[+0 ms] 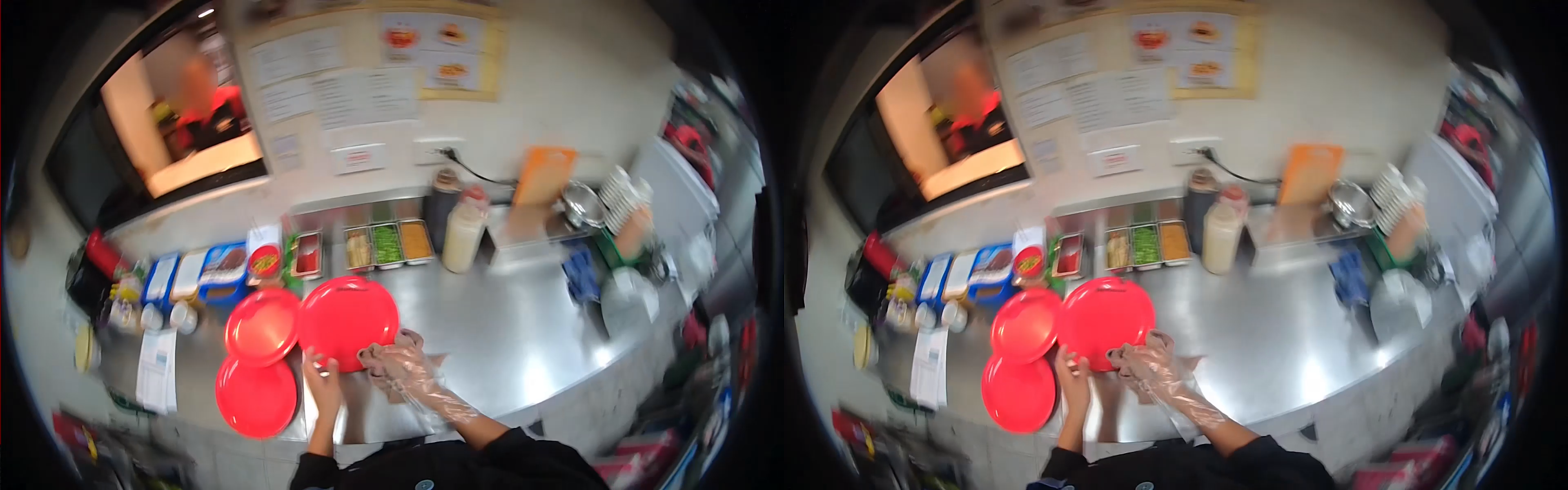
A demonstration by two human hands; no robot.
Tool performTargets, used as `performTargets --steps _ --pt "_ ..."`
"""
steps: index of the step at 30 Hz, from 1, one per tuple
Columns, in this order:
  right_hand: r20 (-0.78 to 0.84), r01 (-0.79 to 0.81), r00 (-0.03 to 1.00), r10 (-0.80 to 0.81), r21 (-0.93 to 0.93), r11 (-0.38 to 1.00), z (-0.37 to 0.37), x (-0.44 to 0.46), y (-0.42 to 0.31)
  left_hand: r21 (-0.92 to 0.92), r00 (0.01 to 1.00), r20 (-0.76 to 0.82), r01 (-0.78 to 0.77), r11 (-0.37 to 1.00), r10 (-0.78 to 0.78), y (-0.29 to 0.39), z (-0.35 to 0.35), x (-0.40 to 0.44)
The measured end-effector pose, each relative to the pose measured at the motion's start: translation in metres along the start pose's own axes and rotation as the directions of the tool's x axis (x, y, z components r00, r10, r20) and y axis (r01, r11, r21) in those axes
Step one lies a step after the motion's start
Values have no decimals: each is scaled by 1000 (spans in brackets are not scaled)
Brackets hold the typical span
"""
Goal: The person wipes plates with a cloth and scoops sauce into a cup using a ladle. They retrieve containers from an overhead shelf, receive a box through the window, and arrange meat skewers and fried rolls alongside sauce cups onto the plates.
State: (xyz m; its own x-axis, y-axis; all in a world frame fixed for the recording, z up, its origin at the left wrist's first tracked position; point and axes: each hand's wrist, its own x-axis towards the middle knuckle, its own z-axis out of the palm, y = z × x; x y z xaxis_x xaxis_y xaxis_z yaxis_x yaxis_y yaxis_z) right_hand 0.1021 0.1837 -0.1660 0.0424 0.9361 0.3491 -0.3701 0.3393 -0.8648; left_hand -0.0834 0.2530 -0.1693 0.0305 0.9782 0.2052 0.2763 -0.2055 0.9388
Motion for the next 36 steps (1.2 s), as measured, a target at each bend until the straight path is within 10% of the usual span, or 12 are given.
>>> performTargets --steps 2,5,8,13,15,18,19,21,24,26,27,36 --pt "-221 171 972 -82 426 888 25 -23 -28 -192 966 194 -135 972 173 45 56 -29" --pt "-493 -175 808 -324 -725 666 -34 -89 -17 -348 665 559 -354 868 496 70 128 -65" --pt "-859 105 506 75 147 984 -114 -138 -7 -470 324 775 -278 837 543 113 174 -100" --pt "-946 243 223 -233 -178 954 -132 -194 -141 -613 -400 774 -279 739 491 205 265 -81" --pt "-933 260 156 -325 -279 925 -158 -210 -186 -701 -403 712 -450 553 574 248 341 -60" --pt "-734 -776 340 -588 -573 266 -216 -243 -233 -681 -222 642 -605 412 734 350 478 -33" --pt "-713 -769 358 -603 -591 242 -238 -251 -248 -645 -175 631 -660 386 756 384 526 -27" --pt "-951 -264 230 -207 -266 927 -275 -254 -267 -531 -79 634 -768 359 769 428 629 -22" --pt "-888 304 311 339 431 849 -301 -241 -305 -461 -91 538 -864 202 838 448 780 -23" --pt "-689 168 604 401 602 781 -319 -257 -318 -377 -181 672 -918 122 718 468 820 -30" --pt "-903 -32 263 339 342 939 -329 -279 -292 -318 -255 789 -948 17 559 475 833 -34" --pt "-862 -99 380 334 321 942 -383 -279 -358 -367 -251 798 -924 110 548 494 849 -23"
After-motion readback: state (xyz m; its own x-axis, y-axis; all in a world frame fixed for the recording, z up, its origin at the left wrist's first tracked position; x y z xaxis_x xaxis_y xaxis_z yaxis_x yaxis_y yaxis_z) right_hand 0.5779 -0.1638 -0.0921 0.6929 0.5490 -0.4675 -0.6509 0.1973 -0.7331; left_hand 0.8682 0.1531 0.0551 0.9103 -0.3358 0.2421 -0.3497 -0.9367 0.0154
